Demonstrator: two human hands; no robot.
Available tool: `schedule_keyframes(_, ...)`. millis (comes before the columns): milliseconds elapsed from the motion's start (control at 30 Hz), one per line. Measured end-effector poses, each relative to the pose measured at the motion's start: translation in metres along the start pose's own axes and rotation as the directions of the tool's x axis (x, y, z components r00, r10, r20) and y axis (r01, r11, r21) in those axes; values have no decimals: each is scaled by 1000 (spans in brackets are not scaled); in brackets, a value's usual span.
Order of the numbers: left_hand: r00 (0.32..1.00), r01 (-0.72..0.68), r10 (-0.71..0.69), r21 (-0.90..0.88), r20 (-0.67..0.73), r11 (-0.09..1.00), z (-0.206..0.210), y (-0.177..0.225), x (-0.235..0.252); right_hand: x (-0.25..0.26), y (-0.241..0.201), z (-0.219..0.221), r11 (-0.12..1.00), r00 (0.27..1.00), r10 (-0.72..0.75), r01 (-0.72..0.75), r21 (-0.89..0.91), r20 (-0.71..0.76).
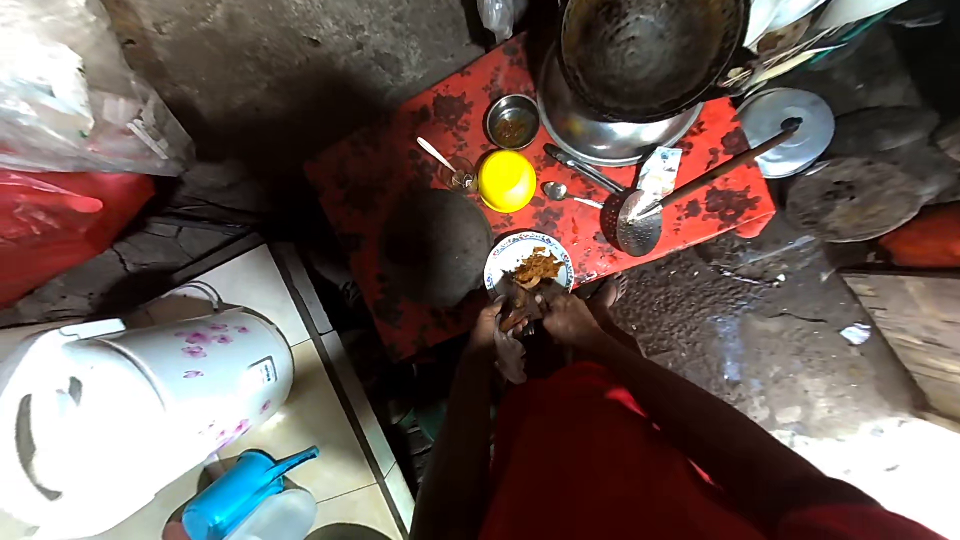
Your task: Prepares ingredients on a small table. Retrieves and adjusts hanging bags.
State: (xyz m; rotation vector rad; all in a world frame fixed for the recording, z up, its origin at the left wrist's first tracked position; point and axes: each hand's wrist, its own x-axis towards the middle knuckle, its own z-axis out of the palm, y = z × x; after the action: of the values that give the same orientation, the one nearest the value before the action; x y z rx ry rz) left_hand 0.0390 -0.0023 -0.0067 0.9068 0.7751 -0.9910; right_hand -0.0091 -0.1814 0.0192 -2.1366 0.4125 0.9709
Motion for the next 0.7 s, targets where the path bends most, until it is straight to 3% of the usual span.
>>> schedule_keyframes(200, 1000, -12, 12, -9, 15, 1000, -1, 5, 3, -36, 3, 4, 982, 980, -187, 187, -4, -72)
schedule_keyframes(333, 999, 12, -11, -22, 43, 1000, -3, -4, 5, -4, -3, -4, 999, 1000, -15, 15, -46, 2)
schedule_keyframes(500, 999, -2, 2, 2, -41, 1000, -2, -1, 2, -36, -6, 2, 990, 990, -138, 137, -39, -32)
schedule_keyframes(633, 999, 27, -27, -13, 31, 1000, 2, -3, 2, -3, 10, -5, 998, 998, 57, -56, -24, 10)
schedule_keyframes(700, 999, 20, -19, -34, 39, 999, 1, -2, 2, 5, 18, -8, 996, 996, 85, -86, -27, -22)
